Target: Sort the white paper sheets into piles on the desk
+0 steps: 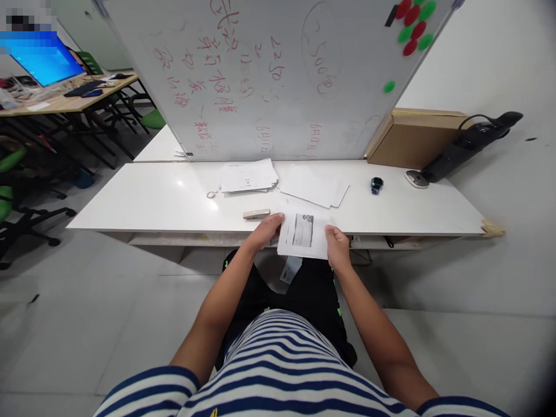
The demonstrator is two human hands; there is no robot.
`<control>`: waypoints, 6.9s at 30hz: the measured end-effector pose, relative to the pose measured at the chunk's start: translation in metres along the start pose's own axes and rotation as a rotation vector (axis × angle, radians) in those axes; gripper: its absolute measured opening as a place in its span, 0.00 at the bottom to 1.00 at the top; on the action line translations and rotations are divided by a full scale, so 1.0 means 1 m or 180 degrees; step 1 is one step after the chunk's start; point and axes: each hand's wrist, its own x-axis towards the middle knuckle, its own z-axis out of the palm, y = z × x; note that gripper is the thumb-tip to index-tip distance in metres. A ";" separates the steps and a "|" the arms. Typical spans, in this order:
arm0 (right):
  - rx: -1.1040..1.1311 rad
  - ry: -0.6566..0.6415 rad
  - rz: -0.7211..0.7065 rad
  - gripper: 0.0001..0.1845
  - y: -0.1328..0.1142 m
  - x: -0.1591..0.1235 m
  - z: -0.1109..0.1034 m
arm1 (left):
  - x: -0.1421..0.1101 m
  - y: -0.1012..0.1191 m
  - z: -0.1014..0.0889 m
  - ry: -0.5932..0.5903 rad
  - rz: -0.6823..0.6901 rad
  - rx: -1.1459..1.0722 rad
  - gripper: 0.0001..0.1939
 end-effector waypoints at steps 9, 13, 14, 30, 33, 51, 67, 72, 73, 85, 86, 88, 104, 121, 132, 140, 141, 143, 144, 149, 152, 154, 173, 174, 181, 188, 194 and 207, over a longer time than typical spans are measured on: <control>0.0642 -0.0181 0.0510 0.27 0.008 -0.012 0.006 | -0.014 -0.030 0.008 0.0682 -0.0366 0.0087 0.22; 0.0655 -0.0367 0.0930 0.24 0.010 -0.012 0.000 | -0.018 -0.038 0.010 0.0923 -0.0490 -0.0030 0.22; 0.0592 -0.0420 0.1024 0.23 0.010 -0.012 -0.002 | -0.020 -0.040 0.010 0.0925 -0.0523 -0.0060 0.22; 0.0468 -0.1038 0.1383 0.23 0.030 -0.026 -0.024 | -0.038 -0.075 0.000 0.0665 -0.0730 -0.0685 0.24; 0.0366 -0.1001 0.1394 0.22 0.033 -0.027 -0.026 | -0.038 -0.080 0.000 0.0694 -0.0740 -0.0784 0.25; 0.0192 -0.1218 0.1363 0.29 0.041 -0.036 -0.030 | -0.039 -0.087 0.014 0.0619 -0.0621 -0.0247 0.28; -0.0024 -0.0991 -0.0915 0.20 -0.086 0.016 0.016 | 0.010 0.041 0.023 0.0267 0.1219 -0.0620 0.17; 0.0105 -0.0742 -0.0454 0.24 -0.063 0.037 0.037 | 0.043 0.033 0.022 0.0329 0.0873 -0.1049 0.27; 0.0045 -0.0732 -0.0421 0.25 -0.057 0.038 0.041 | 0.046 0.028 0.022 0.0373 0.0744 -0.0955 0.26; -0.0243 -0.0787 -0.0451 0.26 -0.072 0.039 0.039 | 0.040 0.038 0.011 0.0508 0.1094 0.0633 0.17; -0.0252 -0.0772 -0.0316 0.26 -0.065 0.040 0.041 | 0.041 0.030 0.009 0.0506 0.1002 0.0696 0.17; -0.0366 -0.0686 -0.0034 0.26 -0.051 0.041 0.044 | 0.045 0.012 0.007 0.0552 0.0779 0.0827 0.16; -0.0673 -0.0618 0.0004 0.28 -0.019 0.034 0.051 | 0.033 -0.024 0.019 0.1137 0.0501 0.0372 0.15; -0.0241 -0.0554 0.0015 0.23 -0.021 -0.026 0.040 | -0.005 -0.016 0.055 0.0717 0.0534 -0.1395 0.26; 0.0586 -0.1216 0.0160 0.35 -0.031 -0.010 -0.020 | -0.005 0.019 -0.003 -0.0080 0.0236 0.1409 0.17; 0.0061 -0.1849 0.0899 0.26 -0.025 -0.011 -0.032 | 0.002 0.023 -0.005 -0.0905 0.0202 0.1752 0.12; -0.0060 -0.1857 0.0857 0.24 -0.021 -0.013 -0.030 | 0.003 0.021 -0.006 -0.0842 0.0289 0.1781 0.12; -0.0214 -0.1851 0.0761 0.20 -0.012 -0.016 -0.028 | 0.005 0.017 -0.009 -0.0656 0.0532 0.1856 0.12; -0.0235 -0.1851 0.0741 0.20 -0.007 -0.017 -0.027 | 0.006 0.016 -0.012 -0.0576 0.0635 0.1912 0.13; 0.0040 -0.1541 0.0897 0.21 0.010 -0.026 -0.017 | 0.005 0.016 -0.027 -0.0158 0.0628 0.2326 0.17; 0.0291 -0.0950 0.0969 0.20 0.016 -0.031 -0.008 | 0.007 0.020 -0.034 0.0533 0.0827 0.2522 0.18; 0.0436 -0.0640 0.1027 0.20 0.018 -0.035 -0.001 | 0.013 0.021 -0.039 0.0898 0.0992 0.2728 0.18; 0.0602 -0.0473 0.1099 0.18 0.019 -0.045 0.045 | 0.081 -0.006 -0.070 0.1111 0.0113 0.3778 0.24; 0.0606 -0.0476 0.1101 0.19 0.020 -0.044 0.045 | 0.081 -0.006 -0.071 0.1110 0.0123 0.3808 0.24; 0.0574 -0.0510 0.1108 0.20 0.022 -0.045 0.045 | 0.080 -0.008 -0.071 0.1125 0.0129 0.3812 0.25; 0.0603 -0.0478 0.1059 0.20 0.019 -0.049 0.047 | 0.079 -0.009 -0.069 0.1066 0.0078 0.3833 0.25; 0.0631 -0.0460 0.1118 0.20 0.024 -0.048 0.048 | 0.078 -0.009 -0.068 0.1047 0.0031 0.3865 0.25; 0.0635 -0.0487 0.1150 0.19 0.025 -0.048 0.052 | 0.074 -0.003 -0.062 0.1026 -0.0110 0.3907 0.25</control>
